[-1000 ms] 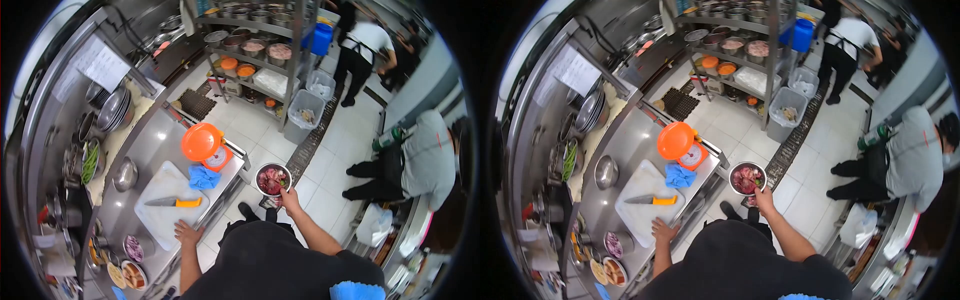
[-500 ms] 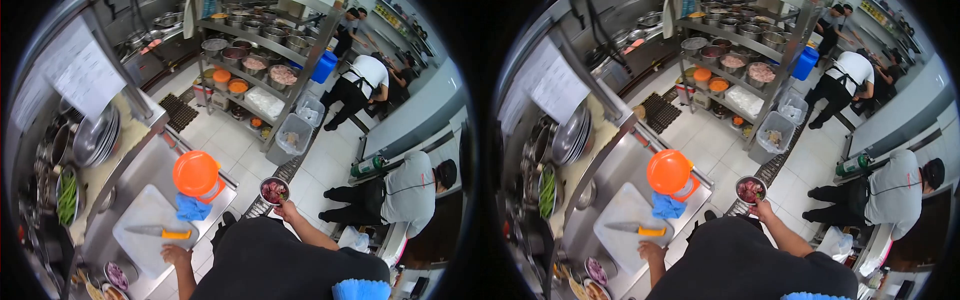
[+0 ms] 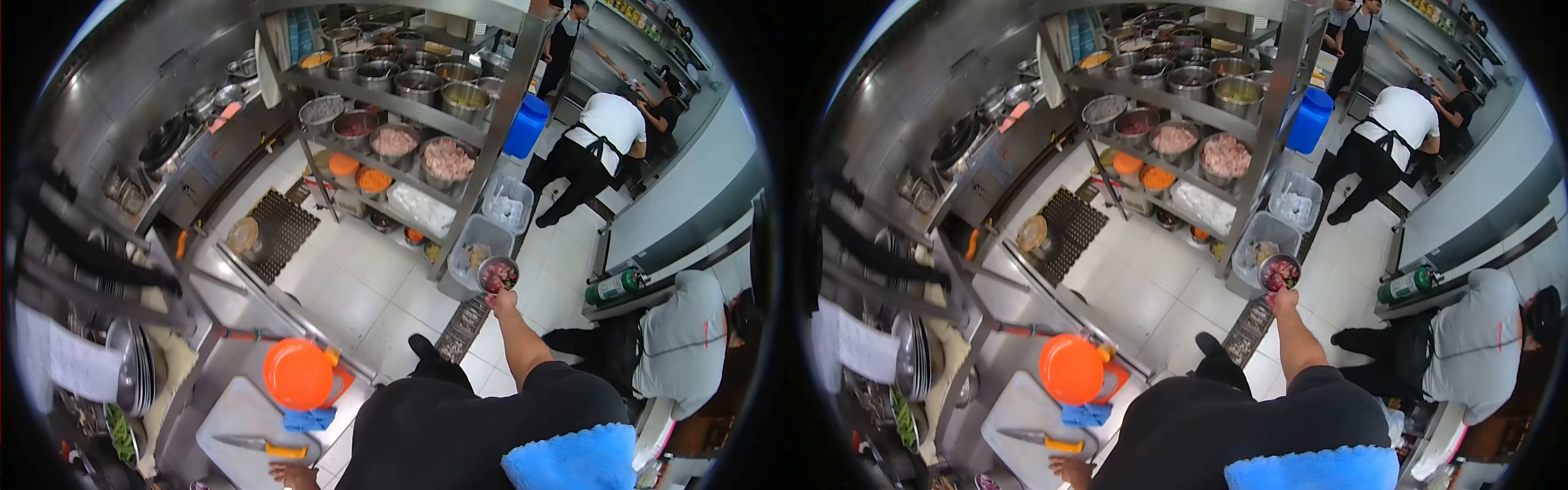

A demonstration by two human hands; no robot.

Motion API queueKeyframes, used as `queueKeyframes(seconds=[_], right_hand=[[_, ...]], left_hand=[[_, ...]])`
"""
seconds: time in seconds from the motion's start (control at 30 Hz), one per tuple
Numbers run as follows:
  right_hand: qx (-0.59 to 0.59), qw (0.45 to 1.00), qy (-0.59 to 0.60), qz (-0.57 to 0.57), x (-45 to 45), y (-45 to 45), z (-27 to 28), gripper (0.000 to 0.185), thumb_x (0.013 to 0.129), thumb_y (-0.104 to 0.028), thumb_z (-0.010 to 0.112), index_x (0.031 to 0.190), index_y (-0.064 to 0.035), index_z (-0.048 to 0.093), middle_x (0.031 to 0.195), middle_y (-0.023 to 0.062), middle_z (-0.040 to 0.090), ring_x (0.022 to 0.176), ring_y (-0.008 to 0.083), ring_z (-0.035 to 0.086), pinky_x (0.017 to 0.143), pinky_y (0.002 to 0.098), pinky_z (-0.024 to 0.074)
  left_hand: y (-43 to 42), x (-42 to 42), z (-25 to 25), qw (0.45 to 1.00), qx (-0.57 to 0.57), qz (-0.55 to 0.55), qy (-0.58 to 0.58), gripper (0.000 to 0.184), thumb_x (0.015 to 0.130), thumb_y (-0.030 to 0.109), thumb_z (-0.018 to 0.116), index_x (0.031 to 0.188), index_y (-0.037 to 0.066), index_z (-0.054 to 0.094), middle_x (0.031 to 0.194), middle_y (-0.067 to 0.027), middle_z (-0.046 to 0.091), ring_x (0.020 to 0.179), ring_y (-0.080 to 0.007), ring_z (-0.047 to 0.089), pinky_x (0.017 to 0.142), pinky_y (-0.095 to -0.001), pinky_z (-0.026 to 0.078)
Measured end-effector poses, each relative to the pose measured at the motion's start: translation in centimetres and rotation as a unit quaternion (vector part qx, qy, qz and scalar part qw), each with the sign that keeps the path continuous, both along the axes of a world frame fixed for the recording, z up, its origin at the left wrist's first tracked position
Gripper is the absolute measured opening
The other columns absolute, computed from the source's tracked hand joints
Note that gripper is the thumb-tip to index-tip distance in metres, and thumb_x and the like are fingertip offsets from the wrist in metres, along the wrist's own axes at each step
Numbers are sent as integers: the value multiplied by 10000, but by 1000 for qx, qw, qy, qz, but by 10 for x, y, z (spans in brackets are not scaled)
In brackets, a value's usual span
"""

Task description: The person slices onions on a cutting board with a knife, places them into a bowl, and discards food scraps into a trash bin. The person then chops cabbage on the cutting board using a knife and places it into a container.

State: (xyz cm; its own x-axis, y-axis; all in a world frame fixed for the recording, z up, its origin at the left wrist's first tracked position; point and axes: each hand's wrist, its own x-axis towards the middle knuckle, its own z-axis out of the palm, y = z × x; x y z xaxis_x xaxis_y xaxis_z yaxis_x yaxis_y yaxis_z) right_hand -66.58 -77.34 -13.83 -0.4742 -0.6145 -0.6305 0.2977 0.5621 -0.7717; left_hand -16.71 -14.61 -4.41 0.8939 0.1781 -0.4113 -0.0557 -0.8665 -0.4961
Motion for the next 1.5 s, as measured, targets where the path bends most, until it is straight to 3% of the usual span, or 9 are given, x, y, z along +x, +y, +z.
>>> queueKeyframes(seconds=[0.03,0.07,0.13,0.17,0.3,0.93,1.13,1.43,1.5], right_hand=[[-2,999,41,-7,-5,-25,-6,324,1004,-99,573,1302,-21,473,958,181,662,663,259,681,525,430,621],[7,995,101,5,-5,-43,8,341,957,-94,590,1268,21,509,962,188,674,717,306,697,590,457,620],[44,931,342,121,-21,-94,-12,305,967,-145,598,1239,-13,559,1018,220,689,832,394,714,716,506,606],[59,871,456,175,-32,-118,-21,290,971,-171,601,1225,-30,585,1046,236,696,889,438,722,779,531,599],[75,854,492,153,-39,-169,-20,326,920,-186,649,1212,-43,627,1196,248,653,1114,466,656,945,529,535],[-94,845,524,48,-71,-221,-79,218,826,-93,679,1030,-20,656,1027,222,687,1025,474,648,878,544,515],[210,758,466,405,-48,-148,-113,226,978,-173,575,1129,-107,730,1206,183,704,1098,387,709,917,483,588],[64,862,439,245,-45,-168,-104,300,882,-151,664,1166,-55,681,1170,244,700,1084,441,694,918,512,564],[117,800,490,326,-46,-165,-93,312,855,-169,709,1146,-58,706,1162,219,727,1097,420,704,904,498,578]], left_hand=[[-34,-27,39,996,59,-55,-39,1393,611,473,991,1624,-18,170,1572,-303,401,1402,-395,503,1116,-442,487],[3,-32,11,915,182,-346,-100,1007,929,741,516,1427,-134,531,1435,-331,567,1174,-456,661,901,-551,563],[28,-29,-9,816,153,-480,-283,994,942,755,396,1380,-116,589,1331,-326,640,1070,-447,690,848,-508,578],[11,-48,-1,882,89,-353,-299,747,1004,613,444,1379,-6,629,1341,-237,657,1137,-391,662,985,-512,527],[-29,-77,9,951,-75,-261,-150,708,1008,585,449,1376,9,632,1343,-224,657,1151,-383,653,1005,-512,511],[-94,-114,33,944,-218,-231,83,528,1028,448,472,1362,78,647,1350,-161,659,1217,-344,610,1100,-510,435],[-58,-145,42,920,-251,-282,106,476,1034,404,480,1358,100,652,1352,-141,660,1238,-332,597,1130,-509,411],[-35,-181,37,922,-277,-261,76,386,958,236,547,1316,163,670,1327,-113,664,1303,-309,552,1199,-474,358],[-33,-178,19,882,-288,-362,90,372,955,232,549,1297,166,681,1312,-110,673,1253,-293,592,1206,-470,350]])
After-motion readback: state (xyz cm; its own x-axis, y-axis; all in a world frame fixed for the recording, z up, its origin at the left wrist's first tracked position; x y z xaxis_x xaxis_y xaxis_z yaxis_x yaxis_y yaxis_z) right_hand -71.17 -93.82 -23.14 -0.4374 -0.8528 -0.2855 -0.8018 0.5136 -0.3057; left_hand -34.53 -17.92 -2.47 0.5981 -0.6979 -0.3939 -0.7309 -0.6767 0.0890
